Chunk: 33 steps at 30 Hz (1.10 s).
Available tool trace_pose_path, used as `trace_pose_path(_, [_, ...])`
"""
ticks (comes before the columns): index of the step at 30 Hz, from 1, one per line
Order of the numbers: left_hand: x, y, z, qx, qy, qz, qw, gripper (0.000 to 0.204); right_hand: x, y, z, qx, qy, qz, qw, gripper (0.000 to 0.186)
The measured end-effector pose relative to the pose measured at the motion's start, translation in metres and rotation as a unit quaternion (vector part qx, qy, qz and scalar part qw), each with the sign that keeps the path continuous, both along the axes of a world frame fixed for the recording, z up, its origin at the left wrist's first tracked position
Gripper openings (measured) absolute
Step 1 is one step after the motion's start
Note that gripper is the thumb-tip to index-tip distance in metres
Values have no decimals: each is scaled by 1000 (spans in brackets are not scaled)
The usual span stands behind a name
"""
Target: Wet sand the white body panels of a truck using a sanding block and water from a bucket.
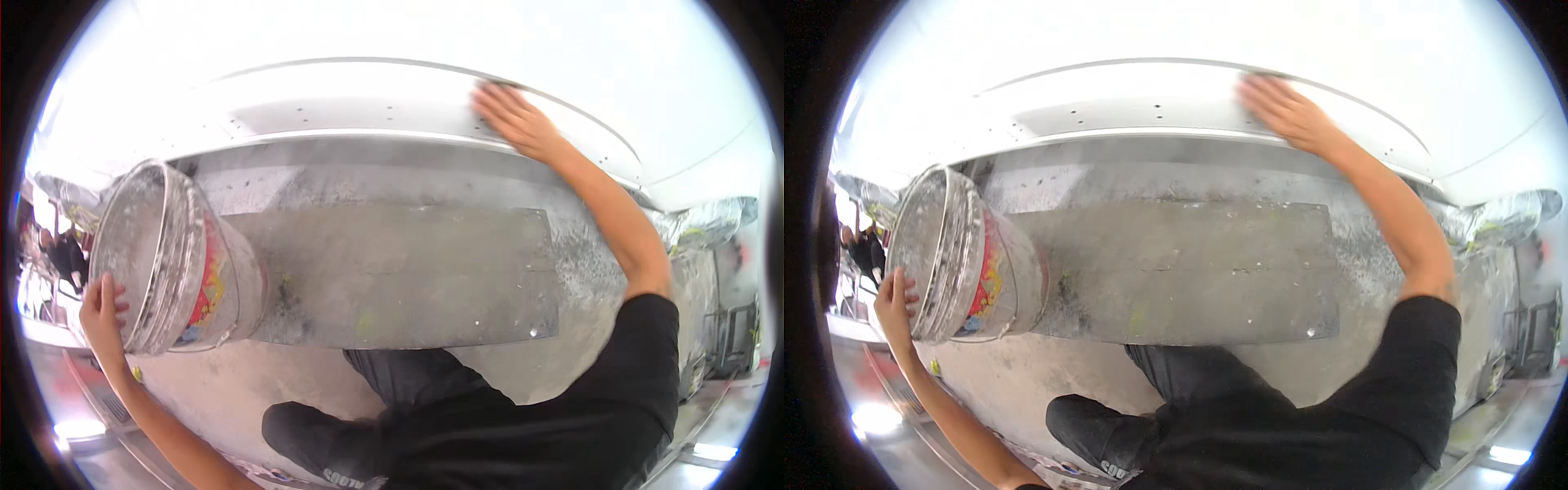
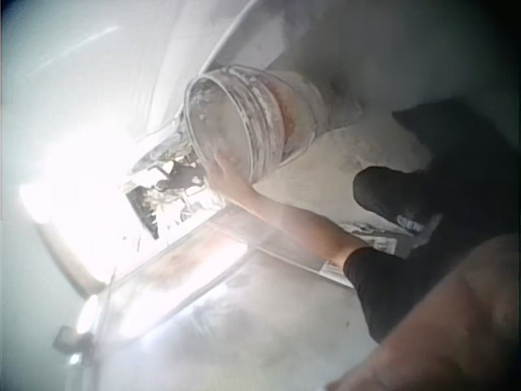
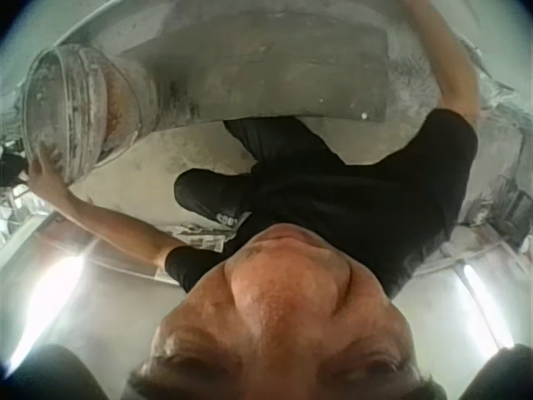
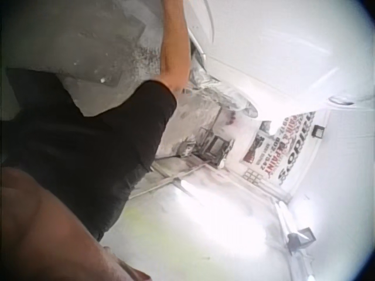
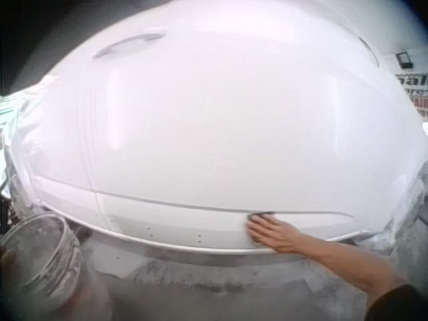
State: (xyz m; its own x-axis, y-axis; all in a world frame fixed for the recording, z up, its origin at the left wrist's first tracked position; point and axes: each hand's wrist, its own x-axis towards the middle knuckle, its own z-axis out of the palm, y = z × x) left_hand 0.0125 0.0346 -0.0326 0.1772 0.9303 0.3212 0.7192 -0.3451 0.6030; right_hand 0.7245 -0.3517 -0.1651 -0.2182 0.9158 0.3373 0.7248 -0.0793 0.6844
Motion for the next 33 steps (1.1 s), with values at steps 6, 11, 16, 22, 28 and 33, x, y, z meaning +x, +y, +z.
trace_pose_path(6, [-54,33,-25,-42,87,-15,995,43,-78,117,26,23,-26,50,998,63])
trace_pose_path(11, [-5,1,1,-24,25,-27,999,41,39,-57,10,22,-28,-6,999,66])
trace_pose_path(16, [10,-5,-3,-35,26,-44,998,42,-40,104,17,85,17,110,990,61])
trace_pose_path(22, [-58,25,-13,-43,86,-11,995,43,-113,205,19,126,21,160,979,61])
trace_pose_path(28, [-23,28,-14,-28,9,-39,999,41,78,-135,-34,132,91,-5,987,68])
trace_pose_path(33, [-15,45,-25,-36,29,-36,998,41,20,-44,-55,236,187,86,950,68])
